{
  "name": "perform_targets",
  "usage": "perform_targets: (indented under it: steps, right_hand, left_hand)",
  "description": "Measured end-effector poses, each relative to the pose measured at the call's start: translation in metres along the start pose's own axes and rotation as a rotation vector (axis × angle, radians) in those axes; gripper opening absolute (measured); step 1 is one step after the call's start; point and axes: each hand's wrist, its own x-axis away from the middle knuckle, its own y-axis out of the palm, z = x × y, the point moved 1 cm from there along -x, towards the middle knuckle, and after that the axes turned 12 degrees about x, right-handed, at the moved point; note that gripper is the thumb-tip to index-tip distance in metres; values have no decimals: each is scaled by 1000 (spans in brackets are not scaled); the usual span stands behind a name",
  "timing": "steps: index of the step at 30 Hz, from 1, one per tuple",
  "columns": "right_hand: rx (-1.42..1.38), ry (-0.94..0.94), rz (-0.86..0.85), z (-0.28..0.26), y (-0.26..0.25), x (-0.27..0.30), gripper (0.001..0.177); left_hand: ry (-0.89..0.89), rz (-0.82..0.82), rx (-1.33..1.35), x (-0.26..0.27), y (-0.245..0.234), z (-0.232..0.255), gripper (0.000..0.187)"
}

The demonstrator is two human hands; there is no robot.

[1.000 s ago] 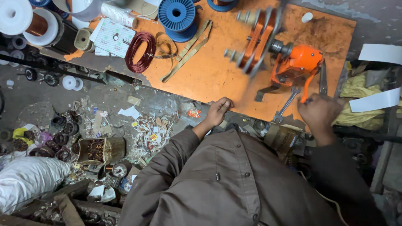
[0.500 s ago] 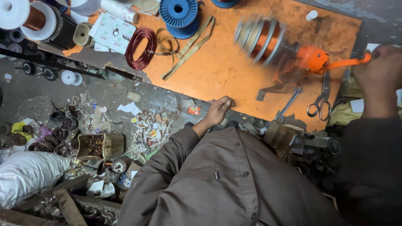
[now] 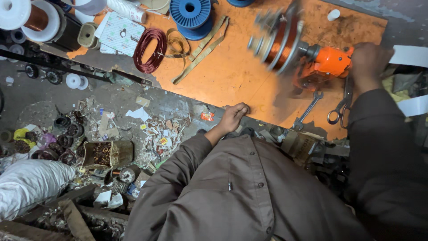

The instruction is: The person operates a manual wire-winding machine to wrap copper wire around a cylindrical core. They secure the wire, crank the handle to wind the coil, measure the core with a tape measure, and repeat the winding process.

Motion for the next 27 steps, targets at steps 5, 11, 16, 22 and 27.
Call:
perform_targets:
  steps: [5,11,16,22,27]
  right_hand:
    - [-312,113,-155,-25,-15,26,23]
    - [-463,166,-147,-43,-90,41,56]
    - [-515,253,-391,-55,-141,46,56]
    - [-364,84,-365,-108,-248,77,66]
    - [-2290,44,-739,-140,-334,86,61]
  left_hand:
    - [-54,-27,4,-1,-1,1,18]
    - [-27,-57,-27,-1,-3,10,19]
    - [-102,-50,-50,0,-5,4,22]
    - [-288,-145,249,10,-18,-21,28]
    - [-488,-212,272,50,-43,-43,31]
